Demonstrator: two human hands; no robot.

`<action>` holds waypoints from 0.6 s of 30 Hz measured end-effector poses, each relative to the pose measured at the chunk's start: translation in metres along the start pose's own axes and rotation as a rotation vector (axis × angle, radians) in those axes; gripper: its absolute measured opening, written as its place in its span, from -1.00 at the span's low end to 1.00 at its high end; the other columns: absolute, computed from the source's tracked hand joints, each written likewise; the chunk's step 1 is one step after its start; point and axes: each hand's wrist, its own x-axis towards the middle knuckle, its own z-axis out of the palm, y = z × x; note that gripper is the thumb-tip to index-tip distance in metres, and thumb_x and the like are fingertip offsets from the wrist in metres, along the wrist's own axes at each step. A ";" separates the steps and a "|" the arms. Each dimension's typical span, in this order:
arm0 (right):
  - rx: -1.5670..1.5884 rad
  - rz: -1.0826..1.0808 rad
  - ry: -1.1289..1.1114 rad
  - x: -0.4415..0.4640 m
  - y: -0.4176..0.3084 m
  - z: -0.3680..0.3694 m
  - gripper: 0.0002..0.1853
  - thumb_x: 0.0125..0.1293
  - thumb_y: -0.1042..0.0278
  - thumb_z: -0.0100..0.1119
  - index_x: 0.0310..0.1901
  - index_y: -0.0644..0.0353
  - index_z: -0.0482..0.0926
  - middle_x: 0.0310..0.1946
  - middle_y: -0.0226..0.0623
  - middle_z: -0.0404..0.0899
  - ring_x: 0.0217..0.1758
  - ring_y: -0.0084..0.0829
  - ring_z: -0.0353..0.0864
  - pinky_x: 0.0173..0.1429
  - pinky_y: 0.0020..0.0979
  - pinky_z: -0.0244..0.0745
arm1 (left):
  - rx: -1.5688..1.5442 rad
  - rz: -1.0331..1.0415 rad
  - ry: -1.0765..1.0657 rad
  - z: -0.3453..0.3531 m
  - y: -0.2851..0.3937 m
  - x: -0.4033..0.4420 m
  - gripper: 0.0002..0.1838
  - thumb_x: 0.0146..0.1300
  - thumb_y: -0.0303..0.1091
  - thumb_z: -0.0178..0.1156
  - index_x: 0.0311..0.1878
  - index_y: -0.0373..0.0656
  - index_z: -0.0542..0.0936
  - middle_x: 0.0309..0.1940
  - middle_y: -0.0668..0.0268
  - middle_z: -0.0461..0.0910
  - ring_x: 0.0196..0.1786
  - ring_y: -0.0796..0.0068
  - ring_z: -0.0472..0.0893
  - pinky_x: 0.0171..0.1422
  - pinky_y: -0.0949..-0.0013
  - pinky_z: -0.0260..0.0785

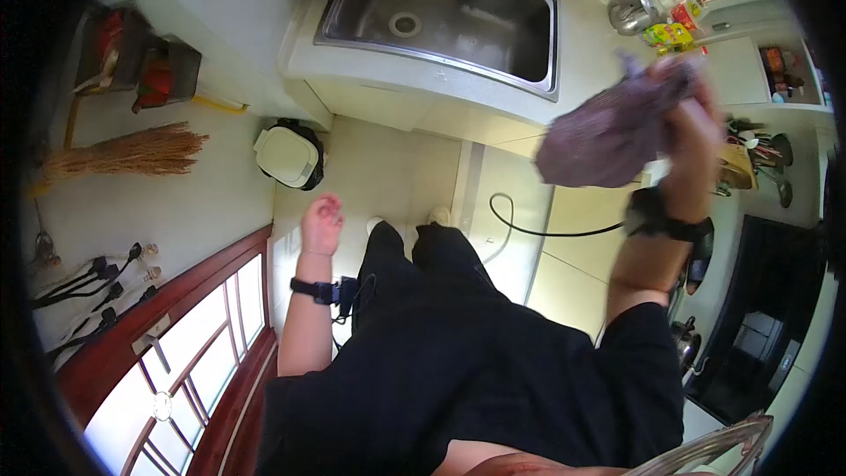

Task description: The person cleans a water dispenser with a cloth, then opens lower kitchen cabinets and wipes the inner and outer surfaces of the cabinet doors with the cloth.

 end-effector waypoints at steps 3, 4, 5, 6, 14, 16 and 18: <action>0.606 0.222 -0.248 -0.023 0.146 -0.004 -0.85 0.03 0.52 0.03 -0.30 0.20 0.37 -0.31 -0.29 0.44 -0.24 -0.44 0.45 -0.07 -0.47 0.37 | -0.069 -0.204 -0.157 0.032 -0.043 0.052 -0.83 0.16 -0.33 0.01 -0.22 -0.14 0.50 -0.29 0.32 0.55 -0.20 0.44 0.51 -0.19 0.38 0.36; 0.734 0.298 -0.198 -0.038 0.188 0.006 -0.87 0.10 0.45 0.06 -0.30 0.19 0.37 -0.30 -0.28 0.45 -0.22 -0.45 0.45 -0.06 -0.44 0.38 | -0.057 -0.231 -0.201 0.047 -0.059 0.073 -0.82 0.16 -0.32 0.01 -0.22 -0.17 0.50 -0.27 0.28 0.55 -0.19 0.40 0.51 -0.14 0.33 0.37; 0.899 0.397 -0.124 -0.056 0.221 0.015 -0.87 0.14 0.42 0.08 -0.31 0.19 0.37 -0.30 -0.29 0.45 -0.21 -0.44 0.46 -0.06 -0.42 0.40 | -0.041 -0.262 -0.245 0.063 -0.078 0.093 -0.80 0.17 -0.31 0.01 -0.22 -0.20 0.50 -0.26 0.25 0.56 -0.19 0.36 0.51 -0.10 0.29 0.38; 1.015 0.424 -0.128 -0.070 0.256 0.025 -0.90 0.17 0.41 0.06 -0.32 0.18 0.36 -0.31 -0.30 0.45 -0.20 -0.43 0.46 -0.03 -0.40 0.40 | -0.070 -0.299 -0.207 0.079 -0.096 0.118 -0.73 0.19 -0.27 -0.01 -0.12 -0.22 0.45 -0.17 0.20 0.53 -0.14 0.30 0.50 -0.06 0.27 0.37; 0.970 0.674 0.025 -0.104 0.421 0.048 -0.77 0.02 0.65 -0.13 -0.25 0.28 0.42 -0.29 -0.25 0.47 -0.15 -0.41 0.47 -0.04 -0.43 0.40 | -0.672 -0.392 -0.098 0.190 -0.169 0.258 -0.22 0.27 0.16 -0.19 0.37 -0.18 -0.09 0.17 0.04 0.26 0.12 0.09 0.37 0.21 0.06 0.25; 0.799 0.448 0.113 -0.082 0.419 0.053 -0.73 0.04 0.68 -0.13 -0.19 0.26 0.40 -0.24 -0.26 0.46 -0.15 -0.45 0.46 -0.06 -0.46 0.39 | -0.856 -0.395 -0.123 0.191 -0.170 0.271 -0.16 0.20 0.25 -0.09 0.31 -0.25 0.03 0.15 0.04 0.28 0.11 0.10 0.37 0.19 0.06 0.27; 0.560 -0.009 0.020 -0.051 0.391 0.058 -0.75 0.14 0.65 -0.10 -0.13 0.22 0.36 -0.18 -0.26 0.42 -0.15 -0.48 0.42 -0.08 -0.53 0.35 | -0.958 -0.407 -0.223 0.173 -0.167 0.276 -0.16 0.19 0.24 -0.06 0.27 -0.31 0.08 0.12 0.03 0.30 0.10 0.11 0.38 0.18 0.09 0.28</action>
